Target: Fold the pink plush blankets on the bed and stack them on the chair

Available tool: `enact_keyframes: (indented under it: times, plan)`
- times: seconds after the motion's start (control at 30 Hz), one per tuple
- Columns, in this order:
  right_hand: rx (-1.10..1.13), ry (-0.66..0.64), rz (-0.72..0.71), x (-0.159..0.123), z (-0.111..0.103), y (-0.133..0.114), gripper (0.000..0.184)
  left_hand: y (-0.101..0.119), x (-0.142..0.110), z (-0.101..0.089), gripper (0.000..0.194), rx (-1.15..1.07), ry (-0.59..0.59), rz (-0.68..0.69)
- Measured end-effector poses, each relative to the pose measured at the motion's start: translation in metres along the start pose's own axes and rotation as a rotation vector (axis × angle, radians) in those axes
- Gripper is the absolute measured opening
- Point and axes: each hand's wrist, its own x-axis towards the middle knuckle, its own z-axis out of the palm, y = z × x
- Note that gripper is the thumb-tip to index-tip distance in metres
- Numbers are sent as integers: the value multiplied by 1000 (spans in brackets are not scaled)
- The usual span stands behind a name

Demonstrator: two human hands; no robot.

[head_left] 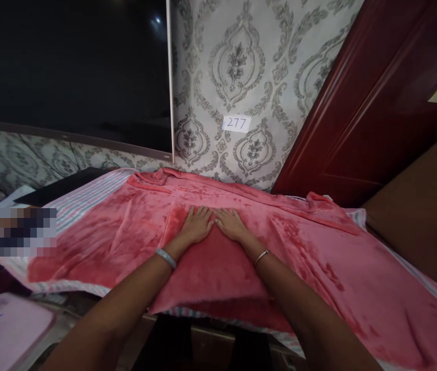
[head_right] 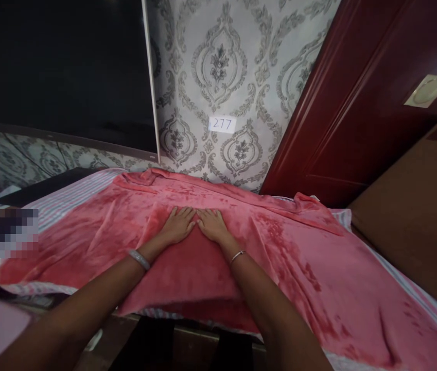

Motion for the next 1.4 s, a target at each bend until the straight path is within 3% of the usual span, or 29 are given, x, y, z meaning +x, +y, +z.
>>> enact_keyframes:
  times: [0.13, 0.27, 0.4, 0.53, 0.77, 1.0, 1.17, 1.3, 1.4]
  plan:
    - [-19, -32, 80, -6, -6, 30, 57, -18, 5, -8, 61, -38, -82, 36]
    - [-48, -22, 272, -20, -12, 71, 55, -58, 10, -17, 62, -20, -118, -26]
    - [8, 44, 376, -27, -6, 90, 52, -86, 13, -9, 61, -28, -78, -93]
    - [160, 85, 425, -25, 0, 94, 52, -90, 13, 5, 60, -32, 21, -87]
    - [215, 120, 430, -23, 2, 100, 51, -91, 15, 9, 59, -83, 25, -105]
    - [136, 104, 440, -25, 4, 94, 55, -88, 14, 7, 58, -70, 31, -119]
    - [56, 8, 457, -25, -12, 86, 56, -83, 11, 3, 58, -22, 28, -112]
    - [-25, 15, 393, -10, -31, 44, 56, -81, 11, 4, 58, -6, 38, -115]
    - [-15, 29, 139, 7, -33, -9, 56, -81, 11, 5, 57, 5, 43, -118]
